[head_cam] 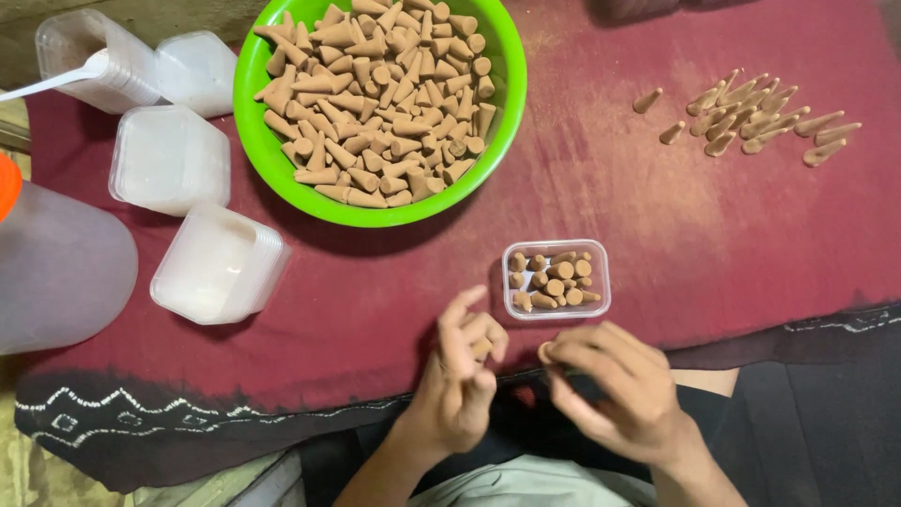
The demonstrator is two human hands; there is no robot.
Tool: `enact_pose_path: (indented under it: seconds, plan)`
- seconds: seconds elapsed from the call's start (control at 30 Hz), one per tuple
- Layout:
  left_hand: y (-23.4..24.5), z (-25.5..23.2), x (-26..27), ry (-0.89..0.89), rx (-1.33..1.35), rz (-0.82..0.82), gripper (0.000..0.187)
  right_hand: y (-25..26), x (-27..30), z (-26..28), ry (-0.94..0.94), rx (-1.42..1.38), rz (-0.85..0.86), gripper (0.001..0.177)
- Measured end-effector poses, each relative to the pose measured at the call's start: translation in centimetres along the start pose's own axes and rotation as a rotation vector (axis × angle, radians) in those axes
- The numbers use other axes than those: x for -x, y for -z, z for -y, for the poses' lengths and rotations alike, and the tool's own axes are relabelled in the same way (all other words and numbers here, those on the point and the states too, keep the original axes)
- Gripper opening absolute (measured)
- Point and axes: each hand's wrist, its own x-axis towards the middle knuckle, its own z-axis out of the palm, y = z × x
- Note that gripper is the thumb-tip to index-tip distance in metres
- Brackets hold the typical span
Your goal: Packing incense cones from a bowl and a table surface into small plastic containers.
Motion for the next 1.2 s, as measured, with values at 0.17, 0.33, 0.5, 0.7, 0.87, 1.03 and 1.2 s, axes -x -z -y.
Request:
enact_pose_path:
  seconds: [0.17, 0.33, 0.5, 0.7, 0.87, 1.03, 1.2]
  plan:
    - [2.5, 1.3, -0.8, 0.083, -0.058, -0.161, 0.040, 1.1, -0.9, -2.8, -0.098, 0.106, -0.119, 0.016]
    - [3.0, 2.7, -0.9, 0.116, -0.053, -0.261, 0.029, 0.8, -2.5, -4.7, -0.071, 0.200, -0.111, 0.012]
    - [3.2, 3.0, -1.2, 0.061, 0.107, -0.292, 0.033, 0.6, -3.6, -5.2, 0.012, 0.313, -0.018, 0.011]
    - [3.0, 2.2, -1.3, 0.120, 0.174, -0.309, 0.036, 0.8, -2.2, -4.6, -0.006, 0.339, -0.072, 0.008]
    - [2.8, 1.9, -0.8, 0.059, 0.141, -0.296, 0.034, 0.6, -0.9, -2.7, 0.018, 0.265, -0.071, 0.010]
    - [1.5, -0.1, -0.8, -0.037, 0.051, -0.243, 0.034, 1.0, -0.4, -1.0, 0.003, 0.181, -0.069, 0.017]
    - [0.4, -3.0, -3.2, -0.289, -0.106, -0.063, 0.024, 0.9, 0.3, -0.2, -0.148, -0.090, -0.078, 0.024]
